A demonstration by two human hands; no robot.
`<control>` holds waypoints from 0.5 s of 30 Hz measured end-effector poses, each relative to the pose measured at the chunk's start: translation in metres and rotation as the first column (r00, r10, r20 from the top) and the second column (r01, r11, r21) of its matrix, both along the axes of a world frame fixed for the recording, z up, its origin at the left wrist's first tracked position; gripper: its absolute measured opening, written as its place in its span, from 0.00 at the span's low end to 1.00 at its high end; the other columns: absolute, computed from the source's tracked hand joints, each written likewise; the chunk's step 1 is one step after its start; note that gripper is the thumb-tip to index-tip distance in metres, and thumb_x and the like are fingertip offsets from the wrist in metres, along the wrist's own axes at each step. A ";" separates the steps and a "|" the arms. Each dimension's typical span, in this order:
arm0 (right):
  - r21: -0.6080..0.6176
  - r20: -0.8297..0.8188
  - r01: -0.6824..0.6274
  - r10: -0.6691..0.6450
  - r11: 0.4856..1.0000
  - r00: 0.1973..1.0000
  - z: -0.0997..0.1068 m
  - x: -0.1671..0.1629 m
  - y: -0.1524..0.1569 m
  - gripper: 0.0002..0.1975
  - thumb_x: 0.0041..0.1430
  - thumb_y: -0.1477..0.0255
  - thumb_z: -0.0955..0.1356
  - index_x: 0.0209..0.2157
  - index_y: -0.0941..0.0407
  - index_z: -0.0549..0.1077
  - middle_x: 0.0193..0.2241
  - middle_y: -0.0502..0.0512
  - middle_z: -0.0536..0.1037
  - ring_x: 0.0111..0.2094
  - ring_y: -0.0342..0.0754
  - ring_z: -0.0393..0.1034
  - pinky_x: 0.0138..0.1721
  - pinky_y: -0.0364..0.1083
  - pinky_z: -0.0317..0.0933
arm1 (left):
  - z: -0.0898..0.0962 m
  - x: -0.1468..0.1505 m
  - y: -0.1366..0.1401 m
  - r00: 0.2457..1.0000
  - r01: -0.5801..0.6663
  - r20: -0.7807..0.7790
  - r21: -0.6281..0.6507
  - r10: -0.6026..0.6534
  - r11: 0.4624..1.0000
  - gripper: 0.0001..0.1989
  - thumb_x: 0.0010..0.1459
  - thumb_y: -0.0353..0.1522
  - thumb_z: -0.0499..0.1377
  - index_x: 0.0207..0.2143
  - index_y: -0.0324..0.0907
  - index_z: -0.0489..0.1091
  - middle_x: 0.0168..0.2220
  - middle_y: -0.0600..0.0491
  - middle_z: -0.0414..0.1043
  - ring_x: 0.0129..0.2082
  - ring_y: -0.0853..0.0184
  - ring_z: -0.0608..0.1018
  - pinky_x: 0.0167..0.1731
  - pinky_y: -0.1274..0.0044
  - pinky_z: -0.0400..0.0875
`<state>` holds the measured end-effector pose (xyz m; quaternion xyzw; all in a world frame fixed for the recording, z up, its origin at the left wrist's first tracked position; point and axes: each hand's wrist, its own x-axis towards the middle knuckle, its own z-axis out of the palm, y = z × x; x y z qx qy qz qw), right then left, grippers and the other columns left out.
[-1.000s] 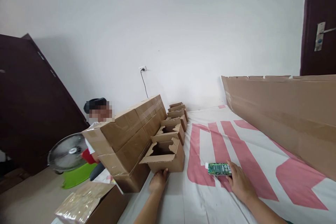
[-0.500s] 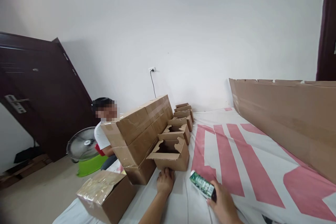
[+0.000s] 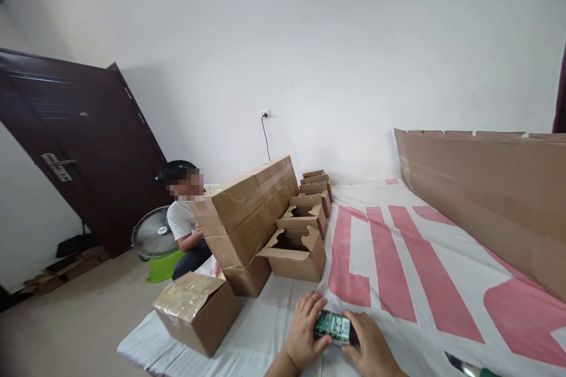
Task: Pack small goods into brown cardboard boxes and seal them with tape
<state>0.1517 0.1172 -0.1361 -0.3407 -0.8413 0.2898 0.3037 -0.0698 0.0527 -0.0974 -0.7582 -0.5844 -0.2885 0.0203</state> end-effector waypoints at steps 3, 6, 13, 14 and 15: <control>-0.001 0.009 -0.019 0.019 1.000 1.000 0.004 0.000 -0.005 0.29 0.53 0.67 0.66 0.58 0.56 0.66 0.51 0.62 0.75 0.52 0.59 0.68 0.55 0.57 0.60 | 0.004 0.010 -0.003 0.996 0.048 0.083 -0.064 -0.043 0.997 0.32 0.50 0.51 0.60 0.53 0.44 0.68 0.48 0.42 0.71 0.48 0.51 0.73 0.49 0.60 0.68; 0.016 0.001 -0.011 0.011 1.000 1.000 0.002 -0.001 -0.005 0.29 0.54 0.67 0.66 0.59 0.55 0.64 0.53 0.61 0.74 0.54 0.59 0.67 0.57 0.58 0.59 | 0.006 0.009 -0.005 0.994 0.010 0.107 -0.081 -0.002 0.997 0.30 0.47 0.45 0.65 0.52 0.43 0.69 0.48 0.43 0.71 0.47 0.53 0.74 0.48 0.63 0.70; -0.010 0.020 0.040 -0.040 0.999 0.999 -0.006 -0.001 -0.005 0.27 0.53 0.72 0.63 0.56 0.54 0.65 0.51 0.61 0.74 0.52 0.57 0.69 0.55 0.55 0.62 | 0.013 -0.047 -0.003 0.932 -0.329 0.138 -0.069 0.336 0.942 0.23 0.46 0.31 0.65 0.47 0.48 0.72 0.51 0.48 0.70 0.54 0.52 0.69 0.56 0.63 0.63; -0.003 0.026 0.042 -0.042 0.999 0.999 -0.004 -0.001 -0.005 0.25 0.53 0.73 0.63 0.54 0.54 0.66 0.49 0.61 0.75 0.50 0.56 0.70 0.54 0.55 0.62 | 0.013 -0.059 -0.001 0.883 -0.439 0.156 -0.052 0.442 0.897 0.24 0.48 0.29 0.63 0.50 0.46 0.70 0.55 0.45 0.66 0.58 0.50 0.66 0.58 0.59 0.59; 0.007 0.030 0.045 -0.045 0.999 0.999 -0.002 -0.001 -0.006 0.23 0.53 0.73 0.63 0.52 0.54 0.68 0.47 0.61 0.75 0.49 0.56 0.70 0.53 0.55 0.63 | 0.012 -0.068 0.001 0.823 -0.542 0.177 -0.037 0.539 0.840 0.24 0.51 0.28 0.60 0.53 0.43 0.67 0.58 0.42 0.62 0.61 0.47 0.62 0.59 0.55 0.56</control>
